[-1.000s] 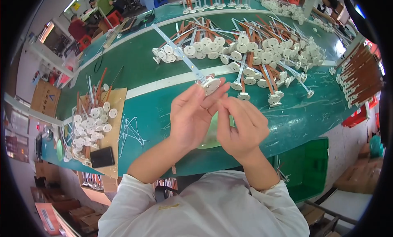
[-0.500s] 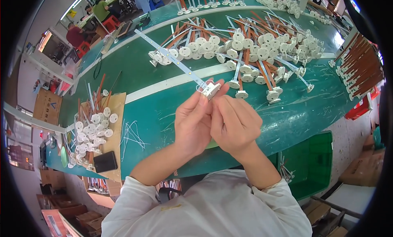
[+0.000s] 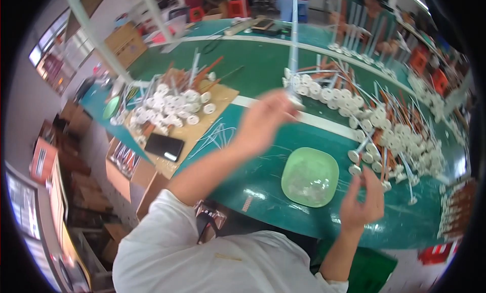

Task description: Assembling LED light strips by manually attaching plastic bases using an adhesive bowl.

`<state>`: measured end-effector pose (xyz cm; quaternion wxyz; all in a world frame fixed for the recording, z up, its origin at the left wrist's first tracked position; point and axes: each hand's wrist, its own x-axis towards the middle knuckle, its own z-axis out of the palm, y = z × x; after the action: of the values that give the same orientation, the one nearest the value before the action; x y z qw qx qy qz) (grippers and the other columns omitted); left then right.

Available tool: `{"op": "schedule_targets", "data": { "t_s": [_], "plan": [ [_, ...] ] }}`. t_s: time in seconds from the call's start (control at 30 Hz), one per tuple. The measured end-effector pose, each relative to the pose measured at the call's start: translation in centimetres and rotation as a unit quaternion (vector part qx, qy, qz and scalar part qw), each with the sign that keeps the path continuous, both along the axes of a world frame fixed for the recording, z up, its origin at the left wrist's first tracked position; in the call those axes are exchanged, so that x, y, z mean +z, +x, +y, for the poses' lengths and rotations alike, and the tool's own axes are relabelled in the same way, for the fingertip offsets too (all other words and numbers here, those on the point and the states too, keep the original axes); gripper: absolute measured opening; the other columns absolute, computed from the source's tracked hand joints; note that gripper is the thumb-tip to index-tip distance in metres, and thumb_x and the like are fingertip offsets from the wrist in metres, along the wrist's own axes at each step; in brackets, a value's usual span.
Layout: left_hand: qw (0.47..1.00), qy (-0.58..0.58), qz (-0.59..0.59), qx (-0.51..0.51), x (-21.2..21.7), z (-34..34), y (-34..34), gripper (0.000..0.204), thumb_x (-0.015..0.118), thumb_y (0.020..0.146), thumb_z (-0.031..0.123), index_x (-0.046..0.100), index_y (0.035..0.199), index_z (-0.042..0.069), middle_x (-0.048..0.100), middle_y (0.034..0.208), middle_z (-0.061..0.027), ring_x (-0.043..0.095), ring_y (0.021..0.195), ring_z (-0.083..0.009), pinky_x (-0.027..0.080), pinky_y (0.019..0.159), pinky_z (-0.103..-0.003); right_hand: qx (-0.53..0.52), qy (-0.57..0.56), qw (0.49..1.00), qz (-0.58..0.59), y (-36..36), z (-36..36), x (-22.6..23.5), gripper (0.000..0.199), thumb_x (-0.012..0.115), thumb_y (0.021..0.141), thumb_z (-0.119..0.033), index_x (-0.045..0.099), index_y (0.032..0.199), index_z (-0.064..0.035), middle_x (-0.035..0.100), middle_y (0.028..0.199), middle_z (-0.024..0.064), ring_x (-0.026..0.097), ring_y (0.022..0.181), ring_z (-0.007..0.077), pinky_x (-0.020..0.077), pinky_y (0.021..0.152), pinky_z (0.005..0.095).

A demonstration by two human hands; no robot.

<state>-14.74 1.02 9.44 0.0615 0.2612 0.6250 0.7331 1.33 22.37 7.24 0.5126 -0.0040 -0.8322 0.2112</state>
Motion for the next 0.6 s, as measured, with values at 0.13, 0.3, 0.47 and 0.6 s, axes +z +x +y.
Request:
{"op": "schedule_targets", "data": {
  "t_s": [0.13, 0.3, 0.47, 0.6],
  "plan": [
    [0.907, -0.228, 0.139, 0.325, 4.4, -14.9, -5.0, 0.035, 0.055, 0.090, 0.029, 0.064, 0.104, -0.002, 0.067, 0.078, -0.0094, 0.063, 0.070, -0.0158, 0.050, 0.068, -0.031, -0.113, -0.027, 0.990, -0.080, 5.7, 5.0, -4.9, 0.010, 0.065, 0.084, 0.000, 0.067, 0.094, 0.0020, 0.066, 0.083, 0.0115, 0.060, 0.064, 0.0211, 0.0483, 0.057, 0.0300],
    [0.610, -0.614, 0.285, 0.413, 5.6, -25.7, -8.4, 0.039, 0.053, 0.090, 0.034, 0.067, 0.097, -0.001, 0.065, 0.075, -0.0215, 0.066, 0.072, -0.0342, 0.053, 0.071, -0.041, -0.210, -0.076, 0.967, -0.122, 10.4, 8.0, -9.1, 0.007, 0.065, 0.086, -0.004, 0.067, 0.090, 0.0022, 0.065, 0.080, 0.0115, 0.058, 0.061, 0.0219, 0.0466, 0.053, 0.0306],
    [0.537, -0.728, 0.184, 0.384, 5.4, -23.1, -7.8, 0.046, 0.062, 0.080, 0.049, 0.070, 0.092, 0.005, 0.067, 0.082, -0.0209, 0.066, 0.081, -0.0402, 0.054, 0.071, -0.047, -0.203, -0.056, 0.972, -0.103, 9.5, 7.9, -5.0, 0.007, 0.065, 0.085, -0.002, 0.066, 0.090, 0.0032, 0.065, 0.081, 0.0125, 0.058, 0.062, 0.0217, 0.0474, 0.056, 0.0312],
    [0.602, -0.603, 0.321, 0.414, 7.3, -16.1, -6.9, 0.034, 0.060, 0.084, 0.039, 0.066, 0.087, 0.006, 0.066, 0.079, -0.0173, 0.065, 0.075, -0.0353, 0.051, 0.063, -0.044, -0.199, 0.001, 0.979, -0.053, 9.4, 9.5, -0.8, 0.010, 0.063, 0.089, -0.003, 0.067, 0.091, 0.0049, 0.068, 0.083, 0.0112, 0.061, 0.068, 0.0150, 0.0499, 0.062, 0.0261]
  ]
}}
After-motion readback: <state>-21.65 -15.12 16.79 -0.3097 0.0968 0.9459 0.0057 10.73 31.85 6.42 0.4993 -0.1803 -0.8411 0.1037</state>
